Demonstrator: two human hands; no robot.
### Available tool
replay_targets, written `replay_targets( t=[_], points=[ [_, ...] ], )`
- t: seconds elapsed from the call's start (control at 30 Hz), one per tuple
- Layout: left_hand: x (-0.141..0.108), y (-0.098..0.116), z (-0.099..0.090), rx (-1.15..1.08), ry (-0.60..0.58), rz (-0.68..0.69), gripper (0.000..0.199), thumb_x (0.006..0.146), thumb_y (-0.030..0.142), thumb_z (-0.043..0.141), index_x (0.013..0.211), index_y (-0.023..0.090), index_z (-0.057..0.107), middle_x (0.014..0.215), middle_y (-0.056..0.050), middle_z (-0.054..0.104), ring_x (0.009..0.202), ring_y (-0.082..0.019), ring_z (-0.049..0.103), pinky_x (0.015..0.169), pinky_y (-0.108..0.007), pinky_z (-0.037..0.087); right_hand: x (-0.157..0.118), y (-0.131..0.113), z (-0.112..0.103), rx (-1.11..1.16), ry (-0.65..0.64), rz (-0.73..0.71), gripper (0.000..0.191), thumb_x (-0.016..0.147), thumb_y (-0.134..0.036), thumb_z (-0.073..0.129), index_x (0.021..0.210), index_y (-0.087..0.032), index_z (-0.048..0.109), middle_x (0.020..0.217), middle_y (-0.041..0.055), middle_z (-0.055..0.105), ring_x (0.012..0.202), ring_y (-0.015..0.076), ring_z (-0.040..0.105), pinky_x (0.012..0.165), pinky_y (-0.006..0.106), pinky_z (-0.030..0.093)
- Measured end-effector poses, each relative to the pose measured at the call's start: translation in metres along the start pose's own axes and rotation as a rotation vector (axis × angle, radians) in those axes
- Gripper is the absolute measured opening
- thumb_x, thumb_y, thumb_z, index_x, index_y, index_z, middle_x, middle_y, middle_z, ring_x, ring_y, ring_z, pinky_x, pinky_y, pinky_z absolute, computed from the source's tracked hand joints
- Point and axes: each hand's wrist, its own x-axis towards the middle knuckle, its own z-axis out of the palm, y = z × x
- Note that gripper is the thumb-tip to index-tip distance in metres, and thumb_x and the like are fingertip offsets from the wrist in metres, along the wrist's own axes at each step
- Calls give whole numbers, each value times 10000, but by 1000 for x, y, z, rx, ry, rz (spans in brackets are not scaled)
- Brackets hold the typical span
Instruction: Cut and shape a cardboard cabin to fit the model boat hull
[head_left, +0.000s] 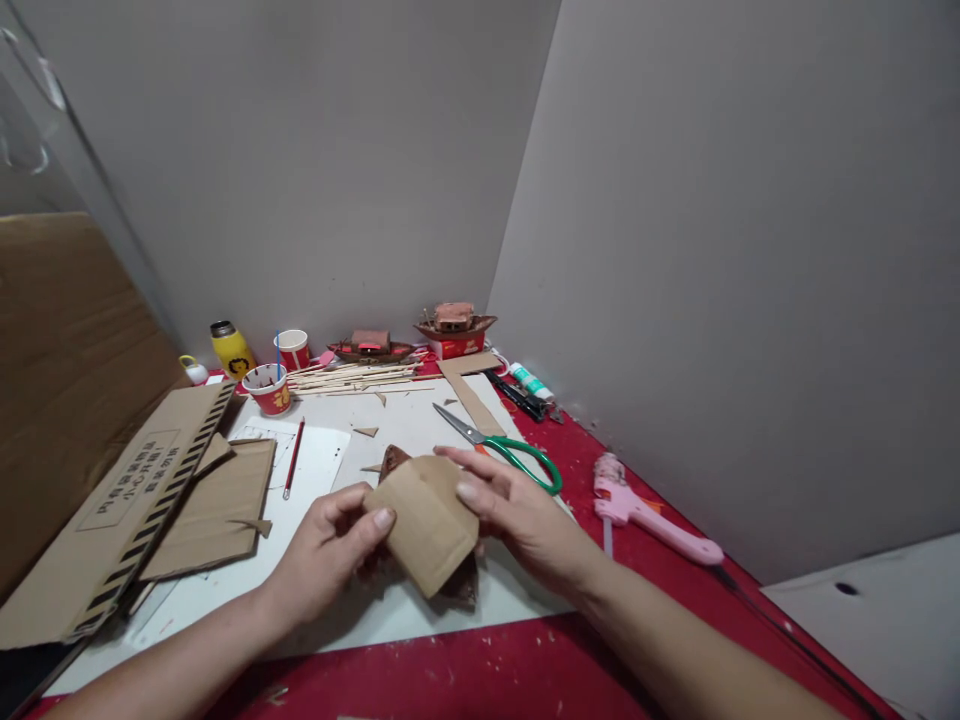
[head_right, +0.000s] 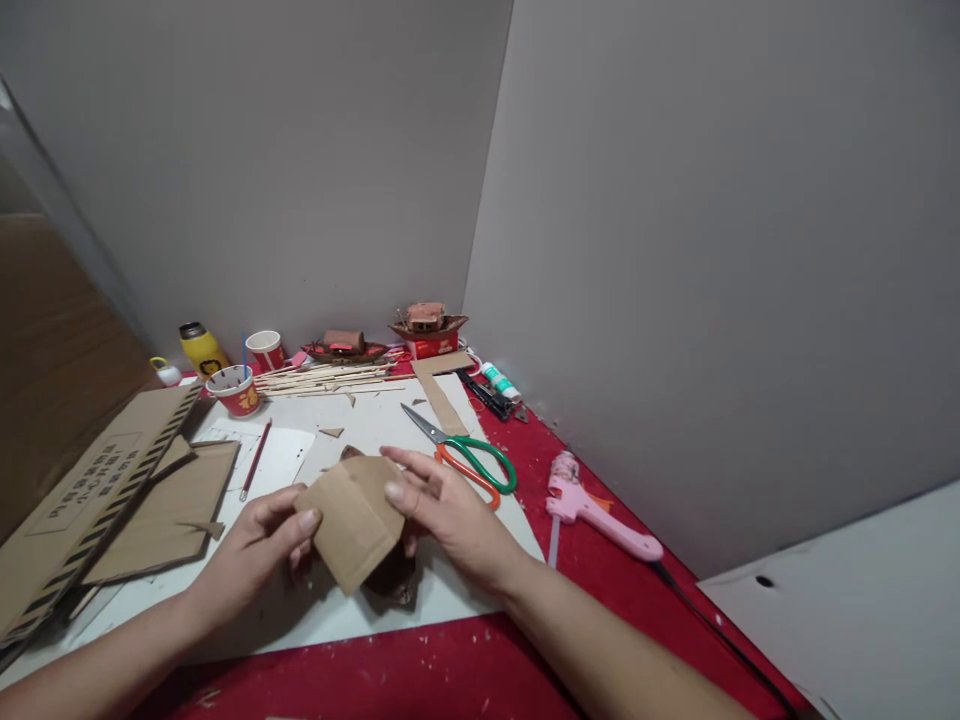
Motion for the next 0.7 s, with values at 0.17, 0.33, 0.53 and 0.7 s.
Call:
replay_targets(
  t=[0.17, 0.33, 0.53, 0.7],
  points=[
    [-2, 1, 0, 157, -39, 69, 377, 881, 478, 596, 672, 169, 543, 607, 21, 498, 543, -101, 460, 514, -219, 371, 1, 6, 2, 144, -134, 93, 462, 708, -403, 835, 1019, -151, 603, 775, 5, 655, 511, 69, 564, 371, 122, 444],
    [-4, 8, -3, 219, -25, 104, 393, 863, 460, 614, 611, 183, 493, 576, 29, 468, 538, -103, 416, 504, -224, 325, 1, 5, 0, 193, -139, 104, 394, 736, -389, 821, 929, -158, 569, 725, -13, 648, 489, 61, 568, 366, 113, 467],
    [-2, 7, -7, 210, 14, 46, 409, 838, 488, 630, 614, 186, 471, 576, 42, 413, 548, -105, 379, 506, -223, 303, 0, 4, 1, 198, -100, 48, 360, 719, -342, 841, 855, -168, 556, 677, -36, 650, 468, 55, 582, 365, 106, 487],
    [0, 6, -9, 232, -1, 43, 364, 855, 494, 614, 703, 172, 540, 600, 41, 427, 564, -107, 373, 521, -222, 303, -1, 0, 3, 233, -67, 49, 380, 691, -341, 858, 849, -173, 556, 685, -38, 659, 452, 63, 590, 358, 120, 496]
  ],
)
